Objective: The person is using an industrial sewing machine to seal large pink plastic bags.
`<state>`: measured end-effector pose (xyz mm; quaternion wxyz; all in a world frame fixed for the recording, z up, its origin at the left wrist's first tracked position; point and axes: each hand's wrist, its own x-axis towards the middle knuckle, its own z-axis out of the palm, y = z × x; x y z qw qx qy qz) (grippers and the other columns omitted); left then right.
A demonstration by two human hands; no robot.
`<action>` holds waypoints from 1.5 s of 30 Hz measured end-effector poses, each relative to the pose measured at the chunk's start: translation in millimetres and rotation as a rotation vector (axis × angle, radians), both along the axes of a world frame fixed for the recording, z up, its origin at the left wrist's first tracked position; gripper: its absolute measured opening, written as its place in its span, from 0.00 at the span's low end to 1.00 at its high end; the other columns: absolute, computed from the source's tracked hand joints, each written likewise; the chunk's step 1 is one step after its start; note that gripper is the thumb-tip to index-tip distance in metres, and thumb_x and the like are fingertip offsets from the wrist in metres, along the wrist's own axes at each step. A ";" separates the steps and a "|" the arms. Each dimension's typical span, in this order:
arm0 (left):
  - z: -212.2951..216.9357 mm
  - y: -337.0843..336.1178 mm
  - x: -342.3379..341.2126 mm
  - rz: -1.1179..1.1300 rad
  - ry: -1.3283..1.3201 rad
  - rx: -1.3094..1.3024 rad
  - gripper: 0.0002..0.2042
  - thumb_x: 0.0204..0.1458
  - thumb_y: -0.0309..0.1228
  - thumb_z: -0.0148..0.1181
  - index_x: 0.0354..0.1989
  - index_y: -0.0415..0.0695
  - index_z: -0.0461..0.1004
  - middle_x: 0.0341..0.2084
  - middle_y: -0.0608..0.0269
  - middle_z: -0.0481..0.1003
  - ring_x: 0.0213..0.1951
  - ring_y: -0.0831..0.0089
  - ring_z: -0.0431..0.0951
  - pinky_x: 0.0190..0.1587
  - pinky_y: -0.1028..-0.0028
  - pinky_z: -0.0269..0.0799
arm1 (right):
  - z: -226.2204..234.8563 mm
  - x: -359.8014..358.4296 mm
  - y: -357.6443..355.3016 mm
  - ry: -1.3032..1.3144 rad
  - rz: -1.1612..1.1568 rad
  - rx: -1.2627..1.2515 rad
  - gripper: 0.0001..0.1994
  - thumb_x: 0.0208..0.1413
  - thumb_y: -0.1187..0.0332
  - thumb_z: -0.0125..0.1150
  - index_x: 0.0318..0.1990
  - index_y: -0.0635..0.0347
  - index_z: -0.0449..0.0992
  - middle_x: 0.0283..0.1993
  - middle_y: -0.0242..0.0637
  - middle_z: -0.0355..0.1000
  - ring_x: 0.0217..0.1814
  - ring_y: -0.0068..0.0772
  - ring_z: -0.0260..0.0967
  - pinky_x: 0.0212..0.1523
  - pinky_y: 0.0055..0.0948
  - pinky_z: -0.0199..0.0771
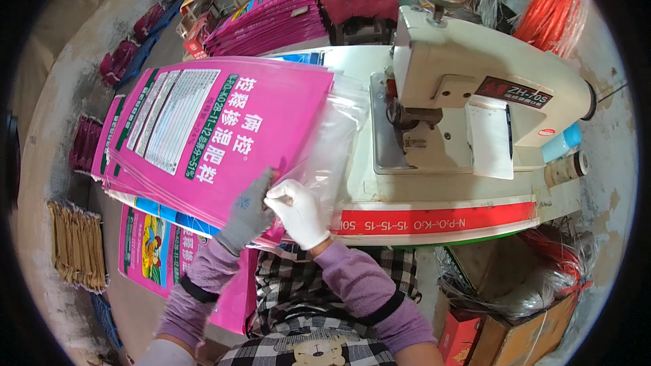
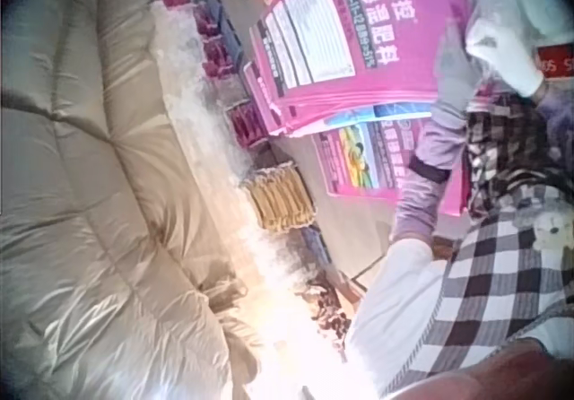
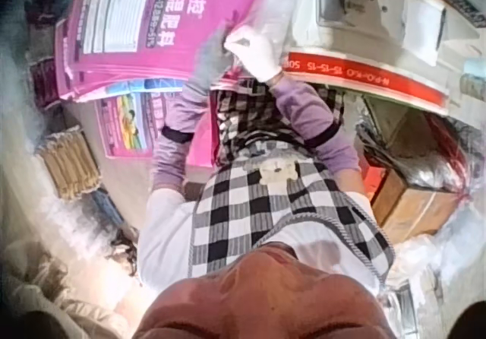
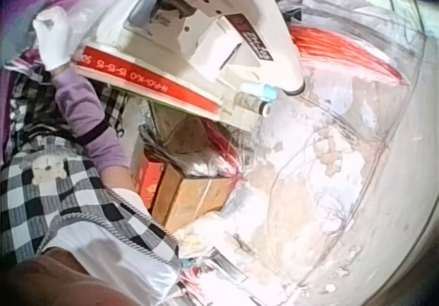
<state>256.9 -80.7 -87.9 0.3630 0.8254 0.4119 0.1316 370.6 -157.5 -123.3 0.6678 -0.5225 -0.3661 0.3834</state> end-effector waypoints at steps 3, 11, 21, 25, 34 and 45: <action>35.8 24.7 -4.5 -0.320 0.868 0.151 0.09 0.63 0.32 0.50 0.40 0.38 0.73 0.29 0.60 0.79 0.30 0.68 0.81 0.38 0.66 0.81 | -13.5 5.0 -0.9 -0.073 0.076 0.044 0.06 0.55 0.71 0.63 0.38 0.63 0.79 0.37 0.37 0.75 0.37 0.29 0.74 0.40 0.26 0.73; 45.6 41.3 -25.1 -0.029 0.121 -0.671 0.12 0.59 0.32 0.57 0.42 0.34 0.77 0.25 0.63 0.76 0.22 0.79 0.75 0.22 0.79 0.74 | 4.5 6.1 -7.4 -0.669 0.279 0.152 0.14 0.59 0.61 0.52 0.45 0.59 0.78 0.41 0.39 0.72 0.45 0.40 0.69 0.51 0.40 0.65; 84.6 -65.9 -130.8 0.109 0.306 0.516 0.07 0.43 0.19 0.66 0.31 0.39 0.77 0.16 0.57 0.70 0.16 0.70 0.69 0.20 0.72 0.62 | 43.8 78.2 63.8 -0.454 0.292 -0.567 0.24 0.54 0.55 0.63 0.55 0.58 0.71 0.54 0.52 0.69 0.51 0.44 0.71 0.53 0.44 0.72; 64.5 -80.6 -129.0 0.262 0.157 0.525 0.10 0.43 0.22 0.67 0.36 0.41 0.78 0.18 0.56 0.74 0.17 0.61 0.75 0.22 0.69 0.69 | -5.2 112.8 36.8 -0.332 -0.492 -0.265 0.35 0.43 0.58 0.74 0.60 0.57 0.69 0.63 0.51 0.62 0.66 0.47 0.57 0.67 0.46 0.56; 31.0 -80.8 -153.4 0.465 0.049 0.503 0.11 0.43 0.25 0.69 0.37 0.41 0.77 0.17 0.56 0.72 0.17 0.67 0.73 0.21 0.70 0.66 | 5.4 94.1 37.5 -0.588 -0.180 -0.224 0.13 0.46 0.58 0.70 0.34 0.54 0.82 0.26 0.37 0.75 0.26 0.38 0.74 0.29 0.35 0.74; -3.7 16.5 -286.4 0.261 0.138 0.499 0.19 0.61 0.43 0.53 0.53 0.42 0.73 0.37 0.56 0.77 0.32 0.69 0.77 0.33 0.67 0.75 | 98.4 -2.6 54.1 -1.164 0.543 0.703 0.07 0.47 0.70 0.56 0.34 0.58 0.76 0.21 0.31 0.68 0.25 0.35 0.72 0.30 0.34 0.76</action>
